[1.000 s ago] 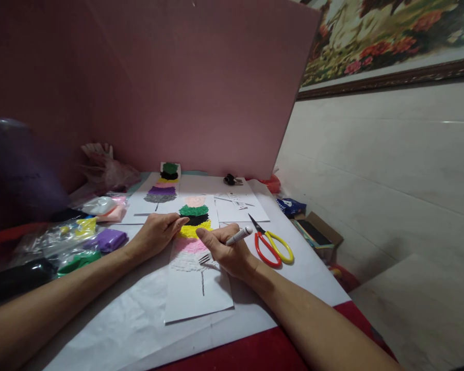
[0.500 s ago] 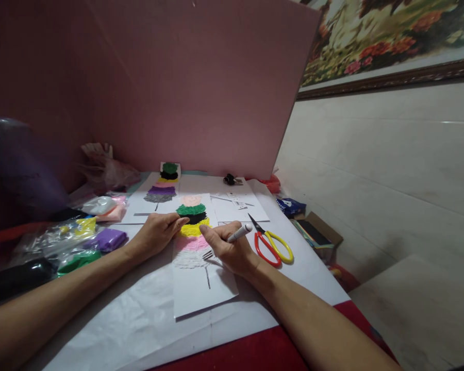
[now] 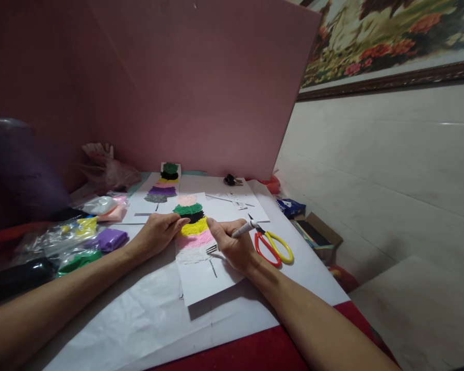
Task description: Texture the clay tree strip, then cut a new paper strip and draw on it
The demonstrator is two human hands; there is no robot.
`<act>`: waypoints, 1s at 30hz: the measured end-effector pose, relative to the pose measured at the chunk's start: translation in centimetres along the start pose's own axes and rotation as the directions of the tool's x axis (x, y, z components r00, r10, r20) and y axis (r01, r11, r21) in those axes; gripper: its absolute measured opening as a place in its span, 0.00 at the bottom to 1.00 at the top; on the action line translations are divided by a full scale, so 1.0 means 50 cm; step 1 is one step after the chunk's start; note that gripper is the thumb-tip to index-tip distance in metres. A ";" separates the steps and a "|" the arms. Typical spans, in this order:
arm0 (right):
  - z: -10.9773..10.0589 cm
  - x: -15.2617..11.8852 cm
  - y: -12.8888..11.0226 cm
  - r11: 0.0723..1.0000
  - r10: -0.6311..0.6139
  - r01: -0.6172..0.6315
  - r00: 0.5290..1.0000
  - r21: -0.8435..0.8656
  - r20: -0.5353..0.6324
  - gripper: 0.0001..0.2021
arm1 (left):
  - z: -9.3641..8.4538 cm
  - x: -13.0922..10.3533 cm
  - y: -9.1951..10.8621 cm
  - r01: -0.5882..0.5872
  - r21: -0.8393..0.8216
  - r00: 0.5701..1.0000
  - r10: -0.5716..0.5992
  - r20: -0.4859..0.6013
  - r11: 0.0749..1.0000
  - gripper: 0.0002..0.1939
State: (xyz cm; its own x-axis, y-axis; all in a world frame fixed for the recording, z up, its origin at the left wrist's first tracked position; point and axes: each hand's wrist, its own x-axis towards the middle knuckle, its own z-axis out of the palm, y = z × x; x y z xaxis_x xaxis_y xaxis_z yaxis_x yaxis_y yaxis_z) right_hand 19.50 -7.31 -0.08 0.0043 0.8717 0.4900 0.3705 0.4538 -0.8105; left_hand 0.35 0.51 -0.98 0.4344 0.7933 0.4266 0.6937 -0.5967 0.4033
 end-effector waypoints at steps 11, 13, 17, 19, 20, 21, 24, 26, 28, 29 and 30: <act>0.002 0.017 0.027 0.997 0.078 -0.073 0.973 0.030 -0.218 0.28 | 0.014 0.001 -0.020 -0.073 -0.026 0.996 0.071 -0.055 0.997 0.19; 0.002 0.017 0.025 0.996 0.088 -0.082 0.971 0.033 -0.221 0.28 | 0.016 0.001 -0.022 -0.086 -0.043 0.993 0.083 -0.078 0.995 0.19; 0.002 0.017 0.019 0.994 0.108 -0.102 0.967 0.041 -0.232 0.28 | 0.018 0.002 -0.023 -0.110 -0.069 0.980 0.097 -0.174 0.992 0.18; 0.002 0.018 0.018 0.992 0.128 -0.121 0.962 0.047 -0.241 0.28 | 0.018 0.002 -0.023 -0.121 -0.098 0.970 0.097 -0.222 0.988 0.16; 0.001 0.019 0.018 0.990 0.140 -0.131 0.960 0.052 -0.242 0.28 | 0.018 0.002 -0.023 -0.130 -0.115 0.965 0.100 -0.241 0.985 0.15; 0.001 0.019 0.019 0.988 0.150 -0.140 0.959 0.058 -0.241 0.28 | 0.018 0.003 -0.023 -0.141 -0.131 0.961 0.104 -0.256 0.981 0.14; 0.001 0.017 0.021 0.985 0.169 -0.155 0.960 0.082 -0.222 0.29 | 0.018 0.004 -0.023 -0.163 -0.180 0.955 0.110 -0.275 0.970 0.10; 0.003 0.015 0.021 0.983 0.174 -0.157 0.964 0.097 -0.201 0.29 | 0.018 0.005 -0.023 -0.158 -0.222 0.955 0.092 -0.282 0.962 0.09; 0.004 0.012 0.020 0.981 0.178 -0.160 0.967 0.108 -0.183 0.29 | 0.017 0.006 -0.023 -0.134 -0.268 0.954 0.052 -0.295 0.954 0.09; 0.004 0.010 0.019 0.980 0.180 -0.162 0.967 0.114 -0.178 0.29 | 0.017 0.006 -0.024 -0.118 -0.288 0.953 0.026 -0.302 0.950 0.09; 0.005 0.010 0.019 0.979 0.182 -0.163 0.968 0.122 -0.173 0.29 | 0.016 0.007 -0.024 -0.101 -0.305 0.951 0.001 -0.310 0.947 0.09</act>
State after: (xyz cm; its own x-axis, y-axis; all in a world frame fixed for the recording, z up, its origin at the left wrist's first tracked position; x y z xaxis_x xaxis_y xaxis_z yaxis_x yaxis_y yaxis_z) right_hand 19.63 -6.42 -0.69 0.2328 0.8943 0.3822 0.2492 0.3250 -0.9123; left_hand 0.12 1.58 -1.95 0.2362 0.7161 0.6569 0.4381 -0.6818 0.5858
